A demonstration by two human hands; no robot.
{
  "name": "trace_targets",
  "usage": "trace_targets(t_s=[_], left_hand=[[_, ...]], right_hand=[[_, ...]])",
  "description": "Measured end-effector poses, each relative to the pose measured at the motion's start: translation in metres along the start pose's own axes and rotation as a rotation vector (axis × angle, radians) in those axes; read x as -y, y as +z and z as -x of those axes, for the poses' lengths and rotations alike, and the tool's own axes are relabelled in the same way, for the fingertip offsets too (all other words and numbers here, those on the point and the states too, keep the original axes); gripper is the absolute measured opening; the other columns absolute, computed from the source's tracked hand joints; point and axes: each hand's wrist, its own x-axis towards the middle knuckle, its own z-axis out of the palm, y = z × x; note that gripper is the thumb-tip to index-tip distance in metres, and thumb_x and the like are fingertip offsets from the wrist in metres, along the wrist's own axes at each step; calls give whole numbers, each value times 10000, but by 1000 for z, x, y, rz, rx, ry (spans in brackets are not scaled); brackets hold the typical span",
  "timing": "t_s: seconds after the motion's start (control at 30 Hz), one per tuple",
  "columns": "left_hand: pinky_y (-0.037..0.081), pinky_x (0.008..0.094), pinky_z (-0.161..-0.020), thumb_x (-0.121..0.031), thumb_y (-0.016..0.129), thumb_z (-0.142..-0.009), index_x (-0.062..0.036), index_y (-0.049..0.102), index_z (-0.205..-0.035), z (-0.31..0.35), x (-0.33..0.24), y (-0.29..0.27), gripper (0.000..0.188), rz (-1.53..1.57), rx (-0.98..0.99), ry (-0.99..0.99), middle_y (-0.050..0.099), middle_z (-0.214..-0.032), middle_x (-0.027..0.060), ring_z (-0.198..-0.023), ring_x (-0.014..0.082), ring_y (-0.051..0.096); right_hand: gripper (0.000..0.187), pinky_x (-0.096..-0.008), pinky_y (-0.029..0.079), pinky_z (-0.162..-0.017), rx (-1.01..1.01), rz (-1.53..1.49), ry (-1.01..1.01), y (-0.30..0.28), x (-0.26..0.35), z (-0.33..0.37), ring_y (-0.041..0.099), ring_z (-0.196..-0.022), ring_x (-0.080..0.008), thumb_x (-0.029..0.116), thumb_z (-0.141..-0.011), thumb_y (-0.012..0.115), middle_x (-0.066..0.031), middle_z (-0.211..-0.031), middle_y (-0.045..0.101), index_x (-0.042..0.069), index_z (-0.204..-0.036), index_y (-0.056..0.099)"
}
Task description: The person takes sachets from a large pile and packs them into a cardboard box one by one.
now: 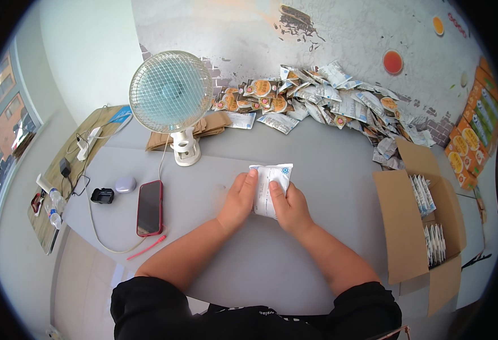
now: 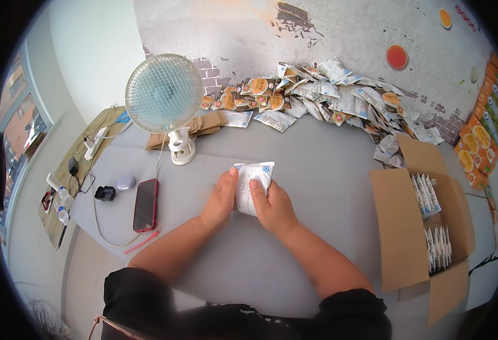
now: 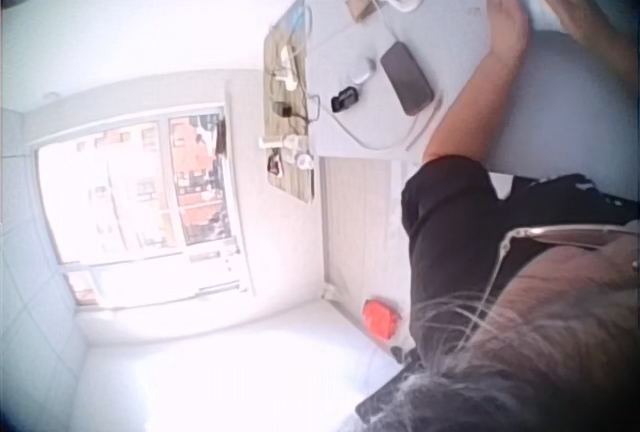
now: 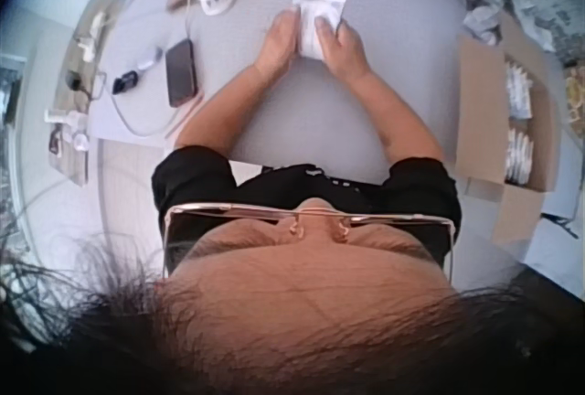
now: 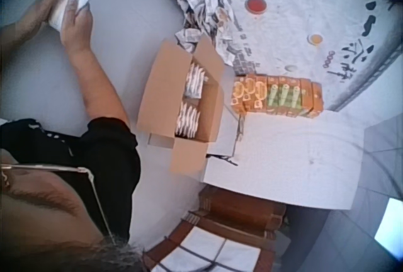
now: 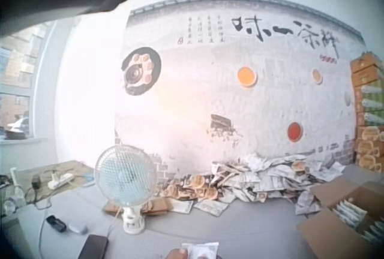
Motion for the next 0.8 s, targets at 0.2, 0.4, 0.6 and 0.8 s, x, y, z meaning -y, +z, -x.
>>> trace_targets(t_s=[0.2, 0.4, 0.6, 0.8], left_hand=[[480, 290, -728, -510, 483, -992, 21, 534, -1041, 3, 0, 9, 536, -1, -45, 117, 596, -907, 76, -831, 128, 546], [493, 297, -744, -513, 492, -987, 27, 536, -1051, 3, 11, 9, 546, 34, -24, 155, 608, -925, 80, -854, 139, 565], [492, 288, -756, -476, 526, -983, 9, 520, -1131, 2, 5, 10, 507, 124, 58, 110, 610, -984, 82, -886, 136, 566], [511, 315, -752, -420, 629, -931, -57, 474, -1274, -8, -3, -6, 522, 186, 455, -151, 611, -1127, 72, -1015, 171, 586]], right_hand=[[500, -391, 508, -796, -5, 151, -14, 1, 13, 3, 664, -919, -321, 420, -994, 456, -194, -968, 674, -48, -1111, 586], [468, -384, 506, -797, -11, 30, 32, 9, 9, 11, 660, -923, -316, 403, -991, 466, -185, -980, 677, -32, -1106, 596], [451, -339, 499, -802, 0, -78, -2, 5, 7, 9, 647, -906, -225, 390, -998, 478, -134, -976, 674, -28, -1121, 595], [457, -323, 502, -799, -50, -189, 0, -9, -8, 2, 628, -934, -173, 396, -999, 492, -111, -1015, 663, -30, -1139, 581]])
